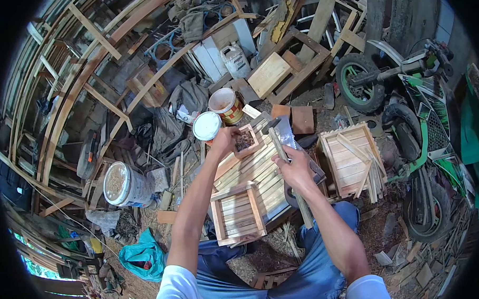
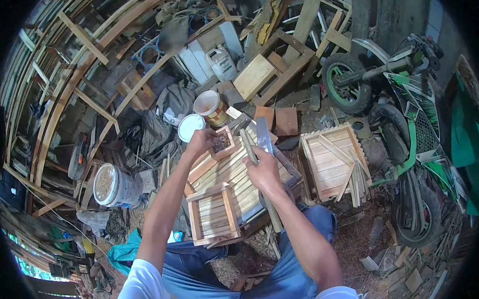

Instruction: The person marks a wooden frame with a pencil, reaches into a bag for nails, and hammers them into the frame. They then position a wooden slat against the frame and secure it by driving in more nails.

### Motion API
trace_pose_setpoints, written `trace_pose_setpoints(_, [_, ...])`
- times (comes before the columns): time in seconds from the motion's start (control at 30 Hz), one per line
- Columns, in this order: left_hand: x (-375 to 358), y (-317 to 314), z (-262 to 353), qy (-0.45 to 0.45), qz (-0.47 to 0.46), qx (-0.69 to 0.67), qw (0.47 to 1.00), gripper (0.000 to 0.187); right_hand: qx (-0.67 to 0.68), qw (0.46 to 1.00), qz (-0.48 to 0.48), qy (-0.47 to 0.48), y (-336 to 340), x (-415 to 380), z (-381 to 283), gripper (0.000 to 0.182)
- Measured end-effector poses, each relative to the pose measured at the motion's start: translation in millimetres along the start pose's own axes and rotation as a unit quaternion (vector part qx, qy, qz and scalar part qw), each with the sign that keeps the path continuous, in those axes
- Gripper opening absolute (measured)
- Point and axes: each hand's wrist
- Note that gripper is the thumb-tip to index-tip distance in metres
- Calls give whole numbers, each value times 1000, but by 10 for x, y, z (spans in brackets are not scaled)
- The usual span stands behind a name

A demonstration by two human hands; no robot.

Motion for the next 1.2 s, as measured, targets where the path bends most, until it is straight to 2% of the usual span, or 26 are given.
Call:
trace_pose_setpoints(0.13, [6, 12, 16, 16, -3, -4, 1000, 16, -3, 1000, -13, -4, -18, 6, 4, 34])
trace_pose_setpoints(0.23, [0, 2, 15, -13, 20, -2, 1000, 15, -6, 1000, -23, -5, -18, -1, -25, 32])
trace_pose_setpoints(0.33, [-49, -6, 88, 30, 33, 24, 999, 16, 8, 999, -29, -16, -20, -2, -54, 32])
trace_pose_setpoints(0.53, [-20, -95, -75, -15, 66, 63, 996, 19, -2, 1000, -23, -5, -64, 18, 10, 33])
trace_pose_setpoints(0.63, [5, -98, -122, -66, 105, 36, 992, 20, -13, 999, -28, -11, -58, 23, -21, 35])
trace_pose_setpoints(0.73, [-92, 18, 51, 34, 48, -49, 997, 19, -44, 999, -24, 8, -52, 9, -166, 33])
trace_pose_setpoints(0.83, [-430, 242, 432, 87, 12, -129, 988, 17, -54, 998, -32, 5, -134, 45, -134, 28])
trace_pose_setpoints(0.93, [-795, 258, 531, 16, 18, -237, 971, 12, -37, 998, -17, 40, -245, 38, -110, 25])
trace_pose_setpoints(1.07, [-1273, 289, 609, -1, 27, -267, 963, 13, -59, 995, -58, 60, -314, -28, -166, 22])
trace_pose_setpoints(1.2, [-1640, 294, 637, 79, 36, -358, 930, 10, -59, 988, -130, 63, -329, -200, -451, 20])
Point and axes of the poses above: each hand's wrist, its own x-axis towards the middle knuckle, its own y-axis out of the back of the hand, z = x × y, and after that the axes turned 11 degrees about y, right-handed
